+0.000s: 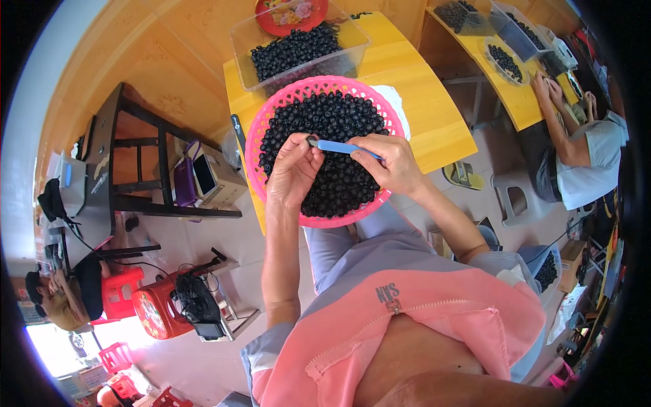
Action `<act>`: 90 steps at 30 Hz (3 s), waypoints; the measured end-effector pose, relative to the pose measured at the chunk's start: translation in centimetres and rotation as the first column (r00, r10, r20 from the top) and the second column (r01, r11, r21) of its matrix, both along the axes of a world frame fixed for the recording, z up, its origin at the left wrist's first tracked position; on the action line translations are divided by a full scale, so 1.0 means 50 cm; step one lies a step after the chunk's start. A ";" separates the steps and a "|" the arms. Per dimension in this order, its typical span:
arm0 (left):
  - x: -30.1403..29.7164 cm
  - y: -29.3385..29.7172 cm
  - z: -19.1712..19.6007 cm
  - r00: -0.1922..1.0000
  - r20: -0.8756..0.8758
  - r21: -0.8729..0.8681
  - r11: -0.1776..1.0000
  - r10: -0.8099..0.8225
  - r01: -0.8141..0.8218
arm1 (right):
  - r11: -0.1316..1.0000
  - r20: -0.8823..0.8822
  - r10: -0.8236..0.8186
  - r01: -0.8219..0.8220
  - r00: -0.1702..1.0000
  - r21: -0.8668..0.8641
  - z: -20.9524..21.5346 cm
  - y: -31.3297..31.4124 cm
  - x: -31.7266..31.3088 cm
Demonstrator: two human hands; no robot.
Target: The person deburrs small black spherical parts using a handheld deburring tool.
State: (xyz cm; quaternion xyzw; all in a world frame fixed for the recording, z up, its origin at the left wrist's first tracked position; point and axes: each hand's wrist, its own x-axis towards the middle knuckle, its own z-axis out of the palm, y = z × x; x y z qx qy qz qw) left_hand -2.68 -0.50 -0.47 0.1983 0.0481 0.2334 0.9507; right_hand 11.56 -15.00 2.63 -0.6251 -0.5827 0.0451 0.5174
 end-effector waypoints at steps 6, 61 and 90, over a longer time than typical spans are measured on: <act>0.007 -0.013 0.015 0.997 -0.064 0.014 0.999 0.031 -0.030 | 0.999 0.009 -0.005 0.005 1.000 -0.036 -0.003 -0.003 0.001; 0.134 0.102 0.134 0.879 -0.412 0.836 0.485 0.241 0.258 | 0.923 -0.161 -0.328 0.280 0.931 -0.262 -0.032 -0.095 0.129; 0.071 0.012 0.025 0.948 -0.271 0.495 0.869 0.167 -0.012 | 0.970 -0.230 -0.224 0.193 0.947 -0.149 -0.041 -0.050 0.074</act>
